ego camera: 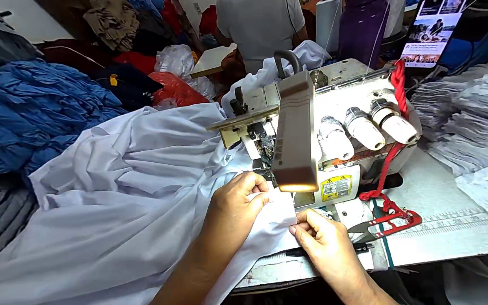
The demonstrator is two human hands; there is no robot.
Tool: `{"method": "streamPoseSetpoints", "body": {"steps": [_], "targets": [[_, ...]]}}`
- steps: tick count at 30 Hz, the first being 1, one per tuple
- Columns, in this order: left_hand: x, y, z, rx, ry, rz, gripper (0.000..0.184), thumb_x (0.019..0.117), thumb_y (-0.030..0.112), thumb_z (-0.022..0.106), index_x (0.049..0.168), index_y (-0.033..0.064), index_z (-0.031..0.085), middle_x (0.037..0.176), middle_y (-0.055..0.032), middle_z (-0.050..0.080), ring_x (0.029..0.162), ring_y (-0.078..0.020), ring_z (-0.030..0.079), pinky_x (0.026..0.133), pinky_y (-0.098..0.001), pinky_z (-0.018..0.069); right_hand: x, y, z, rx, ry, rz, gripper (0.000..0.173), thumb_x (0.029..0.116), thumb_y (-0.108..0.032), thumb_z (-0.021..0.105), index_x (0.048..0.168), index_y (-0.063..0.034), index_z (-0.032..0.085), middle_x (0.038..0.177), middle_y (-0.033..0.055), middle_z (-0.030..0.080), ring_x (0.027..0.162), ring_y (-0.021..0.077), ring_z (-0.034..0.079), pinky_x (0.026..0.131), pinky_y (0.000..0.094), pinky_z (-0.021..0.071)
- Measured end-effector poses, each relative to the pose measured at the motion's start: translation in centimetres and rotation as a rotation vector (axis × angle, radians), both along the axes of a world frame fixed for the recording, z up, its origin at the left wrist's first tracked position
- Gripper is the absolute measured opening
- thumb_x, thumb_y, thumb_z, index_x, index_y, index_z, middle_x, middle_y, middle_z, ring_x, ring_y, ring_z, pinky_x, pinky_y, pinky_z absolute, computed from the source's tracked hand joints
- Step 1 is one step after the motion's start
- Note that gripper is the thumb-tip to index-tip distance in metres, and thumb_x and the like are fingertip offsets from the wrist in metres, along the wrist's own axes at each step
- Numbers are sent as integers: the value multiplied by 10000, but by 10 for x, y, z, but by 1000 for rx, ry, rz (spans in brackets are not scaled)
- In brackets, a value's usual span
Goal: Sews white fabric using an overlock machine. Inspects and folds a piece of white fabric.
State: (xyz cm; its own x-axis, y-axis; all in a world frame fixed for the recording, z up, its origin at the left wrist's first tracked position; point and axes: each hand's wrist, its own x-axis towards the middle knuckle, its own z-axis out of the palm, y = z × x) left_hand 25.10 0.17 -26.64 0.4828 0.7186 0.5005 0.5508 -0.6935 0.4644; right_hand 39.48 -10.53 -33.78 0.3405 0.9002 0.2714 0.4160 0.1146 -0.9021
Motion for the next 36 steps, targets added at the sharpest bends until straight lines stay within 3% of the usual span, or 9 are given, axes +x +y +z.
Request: {"method": "streamPoseSetpoints", "body": {"steps": [5,8,11,16,22,26,29,31,36], "targets": [[2,-5,7,-35,91,80,127,810,89,792,816,123,670,750,38,602,665,-47,561,608,-236,467,3,-6,-6,105,-53,-39,160,933,-182,622,883,-98,748,736,-25,697,653,-16,633,614,143,509],[-1,-7,9,-63,97,71,113,816,91,787,809,116,677,732,35,603,649,-59,558,604,-255,466,3,-25,2,88,70,113,122,923,-128,644,899,-43,729,737,-4,696,629,-23,626,600,131,517],[-10,-7,12,-93,149,-13,58,881,163,728,832,139,710,737,65,581,640,-19,540,587,-199,454,2,-48,20,-88,276,332,127,954,-83,641,964,25,707,766,45,704,651,31,654,636,205,555],[-11,-8,17,-120,205,-48,107,884,190,680,781,162,681,725,83,555,634,-3,515,565,-188,420,0,-53,20,-161,442,438,115,964,-90,646,984,15,687,758,4,690,652,13,646,642,201,554],[-7,-8,22,-123,237,-38,128,859,143,688,737,142,649,670,69,523,599,-19,485,542,-206,393,0,-53,24,-215,553,463,71,960,-92,656,975,-27,681,776,-45,694,682,1,662,665,200,567],[-4,-4,28,-216,250,-32,165,917,99,697,759,118,652,609,53,509,546,-37,460,520,-223,370,1,-53,24,-203,579,453,72,960,-92,658,978,-27,684,776,-46,699,691,10,676,673,212,582],[-6,-2,30,-263,255,-48,157,908,105,712,768,130,643,610,60,512,536,-24,456,506,-202,365,2,-52,25,-193,586,453,74,959,-93,662,973,-26,690,779,-43,703,693,8,677,675,210,583],[-7,-4,33,-316,227,-63,126,868,34,756,804,85,660,616,39,535,539,-18,456,510,-178,353,1,-52,25,-187,584,452,74,957,-91,661,967,-24,691,776,-47,697,687,-4,663,667,196,568],[-6,3,30,-362,213,-44,161,904,73,735,766,127,670,630,57,552,571,-32,501,543,-215,401,3,-52,24,-131,613,446,49,949,-64,661,955,-25,691,769,-59,688,679,-19,647,659,181,556]]}}
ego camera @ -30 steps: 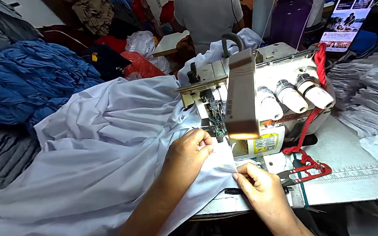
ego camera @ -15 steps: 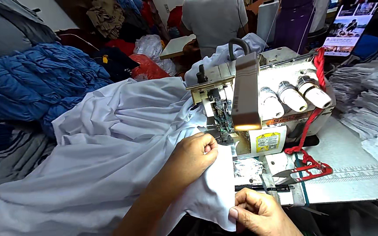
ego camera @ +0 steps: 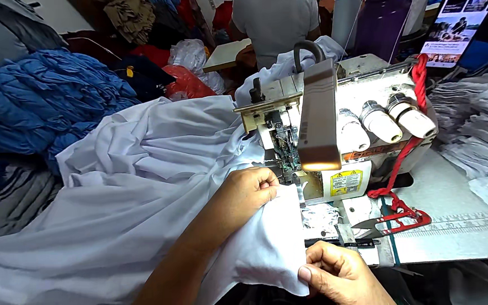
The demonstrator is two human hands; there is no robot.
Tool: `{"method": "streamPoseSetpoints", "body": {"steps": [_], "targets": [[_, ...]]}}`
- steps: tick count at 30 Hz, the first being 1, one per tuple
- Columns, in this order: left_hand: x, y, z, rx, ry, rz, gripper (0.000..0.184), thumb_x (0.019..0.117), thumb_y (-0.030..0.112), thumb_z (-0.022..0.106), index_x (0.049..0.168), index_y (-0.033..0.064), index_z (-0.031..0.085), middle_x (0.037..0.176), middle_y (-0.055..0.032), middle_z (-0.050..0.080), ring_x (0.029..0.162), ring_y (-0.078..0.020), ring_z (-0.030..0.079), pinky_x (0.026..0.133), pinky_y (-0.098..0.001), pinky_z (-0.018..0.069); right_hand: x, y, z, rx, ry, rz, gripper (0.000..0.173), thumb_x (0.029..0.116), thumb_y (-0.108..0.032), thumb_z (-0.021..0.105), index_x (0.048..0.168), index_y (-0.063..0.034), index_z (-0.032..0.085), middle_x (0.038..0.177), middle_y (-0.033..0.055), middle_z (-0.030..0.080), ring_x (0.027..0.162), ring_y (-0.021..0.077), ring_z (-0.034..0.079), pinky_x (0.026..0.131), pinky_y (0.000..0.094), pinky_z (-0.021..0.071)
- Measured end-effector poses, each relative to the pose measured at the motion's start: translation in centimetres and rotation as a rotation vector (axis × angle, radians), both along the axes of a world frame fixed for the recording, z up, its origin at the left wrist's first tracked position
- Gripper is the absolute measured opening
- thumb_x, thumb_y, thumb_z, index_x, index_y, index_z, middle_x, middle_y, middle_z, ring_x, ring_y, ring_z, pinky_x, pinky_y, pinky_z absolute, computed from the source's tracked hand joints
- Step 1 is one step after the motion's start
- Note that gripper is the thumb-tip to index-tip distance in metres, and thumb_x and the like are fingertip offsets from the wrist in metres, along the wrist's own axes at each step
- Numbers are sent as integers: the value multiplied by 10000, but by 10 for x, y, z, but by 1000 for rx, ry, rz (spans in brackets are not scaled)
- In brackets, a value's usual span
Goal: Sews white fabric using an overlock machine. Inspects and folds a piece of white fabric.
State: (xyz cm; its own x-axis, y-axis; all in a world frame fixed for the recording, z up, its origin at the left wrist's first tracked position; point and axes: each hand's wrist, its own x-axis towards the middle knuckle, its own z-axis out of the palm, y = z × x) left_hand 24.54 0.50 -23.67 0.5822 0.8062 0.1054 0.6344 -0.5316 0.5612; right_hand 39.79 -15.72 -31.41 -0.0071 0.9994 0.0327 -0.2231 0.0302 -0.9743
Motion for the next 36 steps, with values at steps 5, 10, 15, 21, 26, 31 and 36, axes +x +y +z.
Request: {"method": "streamPoseSetpoints", "body": {"steps": [5,10,15,21,26,31,36], "targets": [[5,12,-2,25,-41,-11,132,874,46,767,776,97,695,759,24,574,670,-46,528,614,-205,431,4,7,5,36,-15,-54,34,940,-73,671,937,-49,695,759,-85,679,667,-35,638,642,156,549],[6,23,-12,130,-114,-43,102,860,57,770,795,87,698,763,33,571,672,-2,525,618,-149,425,9,19,2,68,-39,-107,37,934,-116,677,922,-93,703,726,-112,661,644,-46,625,615,138,537],[6,29,-16,181,-137,-61,94,868,48,760,797,68,701,777,18,584,704,-15,537,653,-163,436,11,27,-1,65,-84,-160,68,917,-162,696,887,-105,719,774,-92,670,691,-58,621,638,111,519],[2,19,-20,363,-74,-72,42,872,113,749,881,80,725,872,-25,631,762,-103,605,682,-280,503,3,26,-12,100,-109,-150,77,912,-145,676,910,-69,694,985,-24,685,857,-34,646,736,131,549],[-20,-23,-36,705,-88,-143,274,998,306,595,1038,88,756,1238,-165,679,1192,-304,636,989,-482,510,-5,18,-12,4,33,-83,83,937,-66,635,1007,-89,597,769,-97,640,710,-6,659,693,191,579],[-36,-69,-77,733,-237,-279,308,1089,407,455,1072,185,669,1156,-13,687,1206,-143,603,1061,-311,441,-11,9,-6,26,105,-125,137,966,-26,625,1093,-54,582,845,-66,706,761,45,715,730,248,624],[-42,-79,-90,733,-309,-259,307,1101,353,438,1130,162,676,1170,-7,679,1225,-133,594,1082,-294,430,-11,0,4,-1,104,-86,250,1001,25,468,1244,1,523,968,-11,751,876,93,748,826,298,632]]}}
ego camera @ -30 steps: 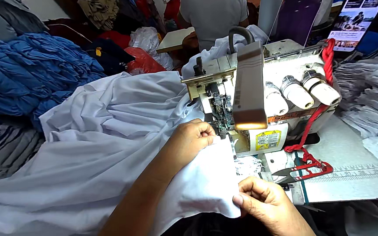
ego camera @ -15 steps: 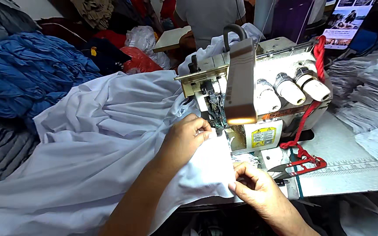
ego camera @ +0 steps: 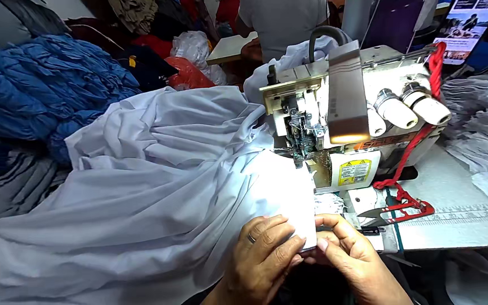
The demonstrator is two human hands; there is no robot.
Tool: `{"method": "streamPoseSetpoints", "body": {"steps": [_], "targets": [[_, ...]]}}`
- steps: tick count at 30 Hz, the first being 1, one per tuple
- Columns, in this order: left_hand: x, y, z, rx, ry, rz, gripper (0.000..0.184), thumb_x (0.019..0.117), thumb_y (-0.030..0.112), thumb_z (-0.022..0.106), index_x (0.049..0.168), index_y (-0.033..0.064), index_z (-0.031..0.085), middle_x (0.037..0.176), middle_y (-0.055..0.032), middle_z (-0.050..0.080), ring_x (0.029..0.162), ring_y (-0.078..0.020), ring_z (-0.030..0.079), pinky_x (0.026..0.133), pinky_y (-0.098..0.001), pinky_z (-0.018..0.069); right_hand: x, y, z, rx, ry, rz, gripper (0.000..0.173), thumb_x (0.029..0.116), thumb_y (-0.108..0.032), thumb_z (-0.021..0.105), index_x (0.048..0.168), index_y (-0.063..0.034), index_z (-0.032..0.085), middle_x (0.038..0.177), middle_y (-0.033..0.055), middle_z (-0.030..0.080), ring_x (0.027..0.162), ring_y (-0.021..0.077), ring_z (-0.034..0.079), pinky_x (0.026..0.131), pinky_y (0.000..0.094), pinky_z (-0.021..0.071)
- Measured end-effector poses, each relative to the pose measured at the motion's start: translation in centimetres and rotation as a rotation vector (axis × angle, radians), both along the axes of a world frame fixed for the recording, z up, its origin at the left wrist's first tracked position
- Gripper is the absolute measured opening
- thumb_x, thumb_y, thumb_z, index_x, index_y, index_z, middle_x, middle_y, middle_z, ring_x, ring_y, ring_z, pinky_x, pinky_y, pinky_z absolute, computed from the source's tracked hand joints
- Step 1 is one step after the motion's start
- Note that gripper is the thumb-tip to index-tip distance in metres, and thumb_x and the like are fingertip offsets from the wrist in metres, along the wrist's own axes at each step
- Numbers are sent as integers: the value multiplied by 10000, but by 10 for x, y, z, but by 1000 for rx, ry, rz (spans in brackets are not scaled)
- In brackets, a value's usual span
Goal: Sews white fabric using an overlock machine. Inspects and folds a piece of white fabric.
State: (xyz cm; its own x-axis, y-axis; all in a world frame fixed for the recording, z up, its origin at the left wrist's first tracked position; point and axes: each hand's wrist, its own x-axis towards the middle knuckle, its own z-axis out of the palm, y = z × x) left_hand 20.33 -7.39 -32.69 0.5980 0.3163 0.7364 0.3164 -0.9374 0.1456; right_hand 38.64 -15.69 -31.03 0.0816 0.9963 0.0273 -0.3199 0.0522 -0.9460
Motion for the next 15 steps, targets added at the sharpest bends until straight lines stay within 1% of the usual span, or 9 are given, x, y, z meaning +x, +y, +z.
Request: {"method": "streamPoseSetpoints", "body": {"steps": [2,3,5,6,8,9,11,13,15], "targets": [[0,0,0,0,-24,1,275,1094,334,468,1105,160,682,1148,-2,683,1210,-128,599,1076,-287,434,1,-3,3,28,-35,29,335,977,54,450,1309,36,482,1022,4,749,911,91,742,855,301,621],[1,0,1,5,-35,0,256,1087,324,490,1088,158,685,1127,-1,687,1191,-126,606,1065,-283,438,1,-4,4,56,-73,34,390,956,68,467,1346,58,457,1050,10,748,929,82,737,868,295,614],[4,1,1,17,-52,0,232,1076,312,523,1059,154,693,1095,4,698,1158,-117,621,1044,-273,449,1,-5,4,120,-151,41,486,942,67,536,1409,104,410,1094,33,748,962,71,725,887,276,598],[5,2,1,26,-60,0,221,1072,304,536,1048,151,694,1083,4,702,1144,-115,625,1037,-270,452,0,-5,3,157,-188,32,508,937,57,578,1412,121,409,1098,45,751,963,64,725,887,263,596],[8,2,1,51,-63,2,203,1067,288,546,1035,147,690,1067,7,705,1128,-111,629,1031,-264,451,-3,-3,-2,236,-300,-35,498,930,20,633,1385,134,466,1068,62,758,926,46,728,853,228,600],[9,2,1,64,-63,4,192,1064,272,553,1029,144,690,1056,6,707,1115,-111,633,1026,-264,453,-4,-2,-5,264,-375,-85,464,939,-7,643,1365,121,511,1038,58,764,888,29,724,821,204,594],[12,1,1,73,-62,6,168,1055,242,569,1017,139,696,1036,3,713,1092,-112,641,1014,-264,459,-4,0,-11,315,-497,-167,399,953,-26,624,1328,98,571,999,59,769,855,15,719,802,177,585],[14,1,1,64,-74,-2,160,1048,233,579,996,138,697,1016,4,717,1075,-114,649,1002,-260,469,-4,0,-14,344,-563,-206,368,958,-27,607,1305,95,597,989,72,767,853,17,719,809,172,581],[15,1,1,73,-100,-26,138,1040,222,590,980,136,679,1002,6,704,1060,-111,648,994,-254,477,-3,-1,-14,365,-596,-218,365,951,-19,607,1296,100,606,957,83,766,821,28,715,786,171,576]]}}
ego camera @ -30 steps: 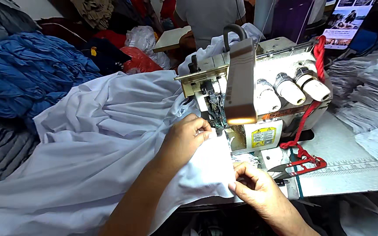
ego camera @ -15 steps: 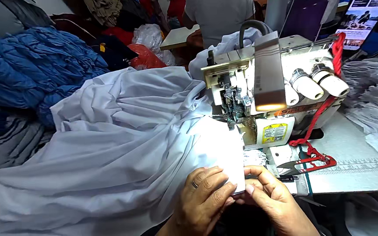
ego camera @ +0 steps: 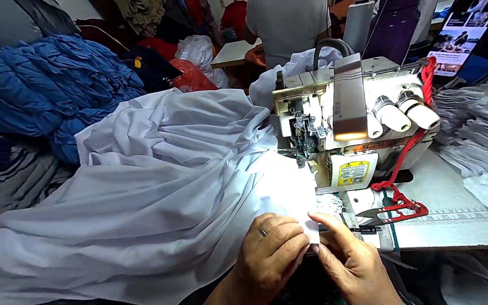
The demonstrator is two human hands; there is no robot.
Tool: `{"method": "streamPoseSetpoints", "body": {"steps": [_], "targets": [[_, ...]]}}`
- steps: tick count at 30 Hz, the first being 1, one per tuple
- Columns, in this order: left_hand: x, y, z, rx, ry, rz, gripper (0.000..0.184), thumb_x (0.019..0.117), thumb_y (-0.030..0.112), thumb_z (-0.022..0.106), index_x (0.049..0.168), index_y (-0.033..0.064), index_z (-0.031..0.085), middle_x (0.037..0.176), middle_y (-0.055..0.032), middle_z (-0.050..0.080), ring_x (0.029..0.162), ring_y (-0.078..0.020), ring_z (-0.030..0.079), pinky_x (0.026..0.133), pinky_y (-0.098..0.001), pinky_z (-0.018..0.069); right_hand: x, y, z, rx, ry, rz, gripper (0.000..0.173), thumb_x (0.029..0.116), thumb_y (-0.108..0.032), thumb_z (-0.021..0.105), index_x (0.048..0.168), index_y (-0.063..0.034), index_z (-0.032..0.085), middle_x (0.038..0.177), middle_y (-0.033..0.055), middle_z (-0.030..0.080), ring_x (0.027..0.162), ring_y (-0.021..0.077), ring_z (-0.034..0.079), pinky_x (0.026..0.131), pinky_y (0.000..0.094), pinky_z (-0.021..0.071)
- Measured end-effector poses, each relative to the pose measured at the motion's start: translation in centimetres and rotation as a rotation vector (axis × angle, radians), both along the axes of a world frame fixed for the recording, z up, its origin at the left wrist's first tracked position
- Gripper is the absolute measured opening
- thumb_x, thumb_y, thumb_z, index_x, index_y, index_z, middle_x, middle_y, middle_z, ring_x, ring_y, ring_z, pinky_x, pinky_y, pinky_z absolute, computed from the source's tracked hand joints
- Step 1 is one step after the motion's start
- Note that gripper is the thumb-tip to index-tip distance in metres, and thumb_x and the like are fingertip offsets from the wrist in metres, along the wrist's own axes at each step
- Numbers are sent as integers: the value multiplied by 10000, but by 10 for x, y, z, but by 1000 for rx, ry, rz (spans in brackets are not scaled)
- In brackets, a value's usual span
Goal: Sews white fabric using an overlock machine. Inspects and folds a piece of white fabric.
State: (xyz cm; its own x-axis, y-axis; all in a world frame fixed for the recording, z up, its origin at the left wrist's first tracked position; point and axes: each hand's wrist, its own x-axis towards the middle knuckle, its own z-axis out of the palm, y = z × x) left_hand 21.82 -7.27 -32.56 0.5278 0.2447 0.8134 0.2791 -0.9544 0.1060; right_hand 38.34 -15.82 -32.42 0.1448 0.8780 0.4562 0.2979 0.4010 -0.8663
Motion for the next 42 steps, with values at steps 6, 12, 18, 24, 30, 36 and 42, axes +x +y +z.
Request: {"method": "streamPoseSetpoints", "body": {"steps": [6,12,18,24,30,36,42], "targets": [[-1,2,0,126,15,-51,83,1032,190,599,1019,133,656,1022,3,681,1068,-124,627,1016,-266,449,6,-3,4,-14,-10,54,354,942,-2,619,1284,91,613,927,91,764,785,40,709,758,171,571],[-7,4,-5,215,55,-55,87,1017,183,623,1084,131,645,1069,-4,661,1115,-136,601,1071,-282,407,11,-4,6,-118,133,155,278,902,74,563,1159,58,669,975,75,750,852,13,700,790,174,574],[-10,5,-17,165,46,-35,173,1060,356,546,1084,186,526,1180,0,597,1254,-127,549,1127,-292,374,13,0,10,-48,67,107,164,923,51,607,1050,54,711,970,92,761,889,14,713,838,158,570],[-19,17,-20,186,70,162,156,1086,237,442,1226,210,505,1271,-26,577,1313,-172,524,1156,-350,353,19,0,20,119,-208,21,116,919,31,634,968,30,740,917,137,768,904,86,726,878,163,533],[-22,17,-10,147,74,104,193,1074,152,465,1114,155,653,1150,-3,692,1222,-133,595,1180,-330,317,26,5,21,137,-360,14,85,943,-21,655,929,-22,739,884,124,751,910,133,714,847,195,538],[-17,38,0,125,74,134,257,1085,164,434,1101,174,690,1158,-7,727,1217,-127,625,1161,-349,358,29,32,20,111,-434,-78,127,952,-108,646,954,-96,772,845,98,681,825,130,639,748,189,503],[-10,76,21,-65,110,145,297,980,85,521,994,164,807,1114,-20,774,1157,-126,691,1098,-390,462,28,69,14,182,-497,-296,271,1011,-283,560,993,-158,799,762,-1,623,676,30,560,622,144,460]]}}
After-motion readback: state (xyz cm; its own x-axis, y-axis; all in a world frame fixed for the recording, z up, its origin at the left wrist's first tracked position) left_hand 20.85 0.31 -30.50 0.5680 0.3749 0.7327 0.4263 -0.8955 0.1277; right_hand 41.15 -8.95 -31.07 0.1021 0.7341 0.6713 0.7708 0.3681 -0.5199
